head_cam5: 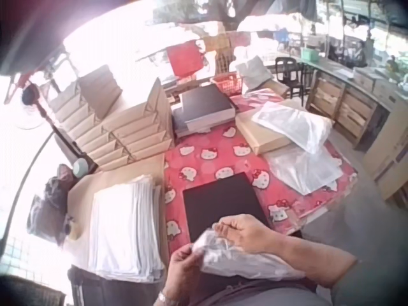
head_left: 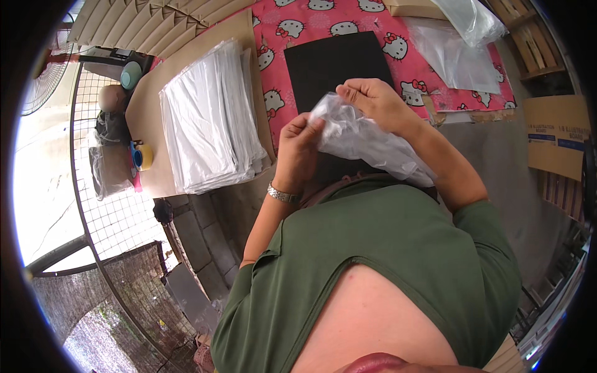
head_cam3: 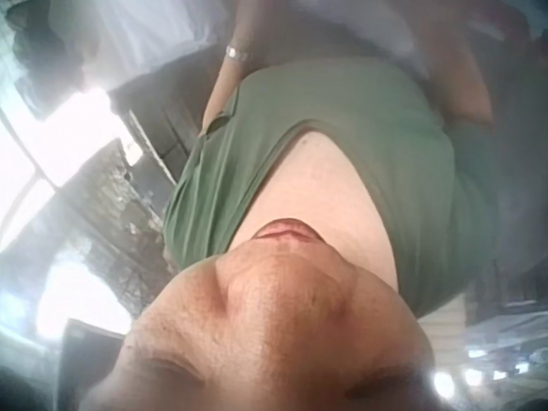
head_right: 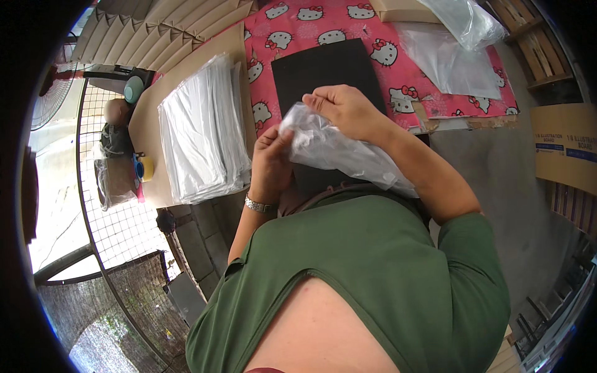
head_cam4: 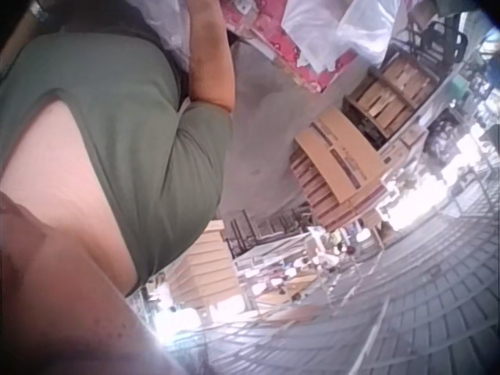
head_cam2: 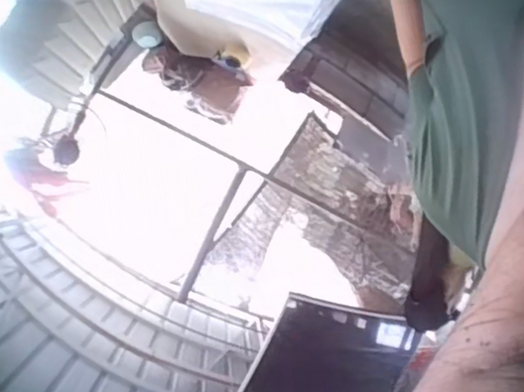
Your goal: The person places black and white boards into clear plastic bags by hand and stacks them on a table.
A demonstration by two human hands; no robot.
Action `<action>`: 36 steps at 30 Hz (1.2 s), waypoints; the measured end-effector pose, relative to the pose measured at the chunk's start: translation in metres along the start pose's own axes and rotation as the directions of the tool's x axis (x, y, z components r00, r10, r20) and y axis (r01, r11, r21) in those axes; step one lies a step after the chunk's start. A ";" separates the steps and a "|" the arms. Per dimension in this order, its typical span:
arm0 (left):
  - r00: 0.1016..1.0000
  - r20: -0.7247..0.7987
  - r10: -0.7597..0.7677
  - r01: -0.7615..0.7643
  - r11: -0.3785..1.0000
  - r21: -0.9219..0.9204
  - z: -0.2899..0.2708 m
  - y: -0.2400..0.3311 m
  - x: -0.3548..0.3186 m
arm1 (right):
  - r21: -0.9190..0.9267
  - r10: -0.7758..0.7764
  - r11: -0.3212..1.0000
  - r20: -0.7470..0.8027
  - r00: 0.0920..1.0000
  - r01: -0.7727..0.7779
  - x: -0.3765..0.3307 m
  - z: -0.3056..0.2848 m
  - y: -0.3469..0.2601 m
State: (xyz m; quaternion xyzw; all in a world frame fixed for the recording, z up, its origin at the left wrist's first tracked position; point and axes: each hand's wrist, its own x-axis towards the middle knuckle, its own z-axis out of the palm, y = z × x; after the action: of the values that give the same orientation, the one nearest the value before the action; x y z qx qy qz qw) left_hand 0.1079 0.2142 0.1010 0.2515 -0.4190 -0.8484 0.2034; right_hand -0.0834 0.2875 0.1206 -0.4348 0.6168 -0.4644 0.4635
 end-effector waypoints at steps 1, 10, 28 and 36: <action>0.997 -0.060 0.038 -0.044 0.994 -0.101 -0.003 0.001 0.001 | -0.008 -0.026 1.000 0.006 1.000 0.026 -0.003 -0.001 -0.005; 0.974 -0.124 0.189 -0.207 0.966 -0.153 0.029 0.002 -0.003 | -0.086 -0.165 0.984 -0.085 0.983 0.157 -0.007 0.010 -0.007; 0.951 -0.209 0.227 -0.232 0.973 0.000 0.025 0.006 -0.009 | -0.089 -0.247 0.968 -0.215 0.945 0.233 -0.017 0.016 0.007; 0.970 -0.180 0.165 -0.134 0.975 0.175 0.021 -0.008 -0.008 | 0.386 -0.069 0.905 -0.278 0.958 0.177 -0.009 0.006 -0.007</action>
State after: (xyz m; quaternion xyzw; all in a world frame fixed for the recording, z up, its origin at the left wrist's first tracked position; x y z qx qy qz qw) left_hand 0.1003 0.2357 0.1077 0.3161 -0.4822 -0.7654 0.2858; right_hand -0.0753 0.2937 0.1283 -0.3029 0.5325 -0.6637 0.4291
